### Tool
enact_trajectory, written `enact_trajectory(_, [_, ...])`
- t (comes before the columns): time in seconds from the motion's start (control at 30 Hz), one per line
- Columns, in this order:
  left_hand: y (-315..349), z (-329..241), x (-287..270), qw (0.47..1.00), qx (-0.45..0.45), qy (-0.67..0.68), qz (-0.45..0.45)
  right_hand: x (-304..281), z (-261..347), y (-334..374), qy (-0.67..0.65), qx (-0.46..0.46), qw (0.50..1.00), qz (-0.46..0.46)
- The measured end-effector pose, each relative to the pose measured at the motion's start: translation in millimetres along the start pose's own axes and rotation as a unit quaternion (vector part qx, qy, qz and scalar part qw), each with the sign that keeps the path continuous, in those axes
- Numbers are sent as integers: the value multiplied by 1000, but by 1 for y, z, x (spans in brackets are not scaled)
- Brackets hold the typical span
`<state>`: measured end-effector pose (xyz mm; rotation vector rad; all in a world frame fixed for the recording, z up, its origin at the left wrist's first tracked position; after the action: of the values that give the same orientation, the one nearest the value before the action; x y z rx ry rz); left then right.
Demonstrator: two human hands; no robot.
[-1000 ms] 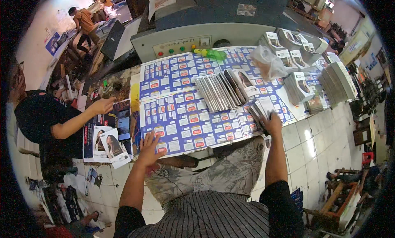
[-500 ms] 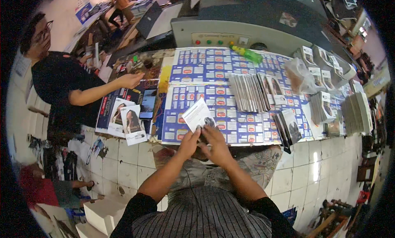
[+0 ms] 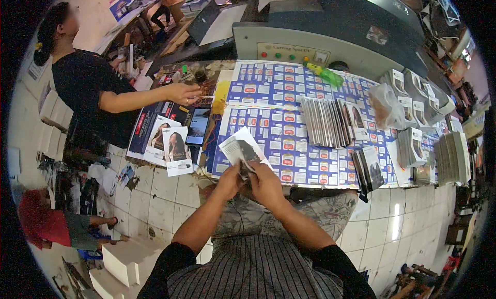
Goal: The person picks up paper pamphlets one at a time from a stack on a table, folds them by hand, and places them into a separate organized pile.
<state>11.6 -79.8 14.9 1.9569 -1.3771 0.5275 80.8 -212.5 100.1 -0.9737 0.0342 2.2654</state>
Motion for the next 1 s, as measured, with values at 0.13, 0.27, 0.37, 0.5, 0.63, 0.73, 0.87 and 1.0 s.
enact_trajectory(0.13, [9, -25, 5, 989, 49, 120, 74, -15, -28, -13, -398, 169, 901, 31])
enact_trajectory(0.27, [-17, -23, -36, 981, 89, -169, -45, -22, -78, -18, -315, 208, 926, 27])
enact_trajectory(0.37, [-31, -39, -17, 883, 54, -445, -137, -18, -121, -10, -161, 239, 957, -44])
enact_trajectory(0.5, [-39, -31, 10, 618, 120, -746, -219, -10, -139, -3, -81, 230, 964, -110])
enact_trajectory(0.63, [-58, -3, 5, 402, 231, -885, 48, -9, -133, -1, -108, 216, 965, -98])
enact_trajectory(0.73, [-49, -5, 8, 448, 204, -869, 50, -22, -120, -8, -384, 301, 871, -52])
enact_trajectory(0.87, [-56, -2, 22, 475, 229, -848, 55, 4, -179, 2, -491, 279, 823, 62])
enact_trajectory(1.0, [-51, -4, 3, 470, 123, -872, 58, 8, -114, -22, 0, 43, 994, 102])
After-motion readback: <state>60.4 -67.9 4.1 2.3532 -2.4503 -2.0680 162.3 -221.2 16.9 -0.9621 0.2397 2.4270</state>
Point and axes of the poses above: each hand's wrist, its own y-axis away from the middle knuckle, its own x-axis out of the palm, z = x × y, the point moved 3 cm from there along -y, towards the middle knuckle, and after that the axes turned 8 degrees about z, right-handed, at the moved point
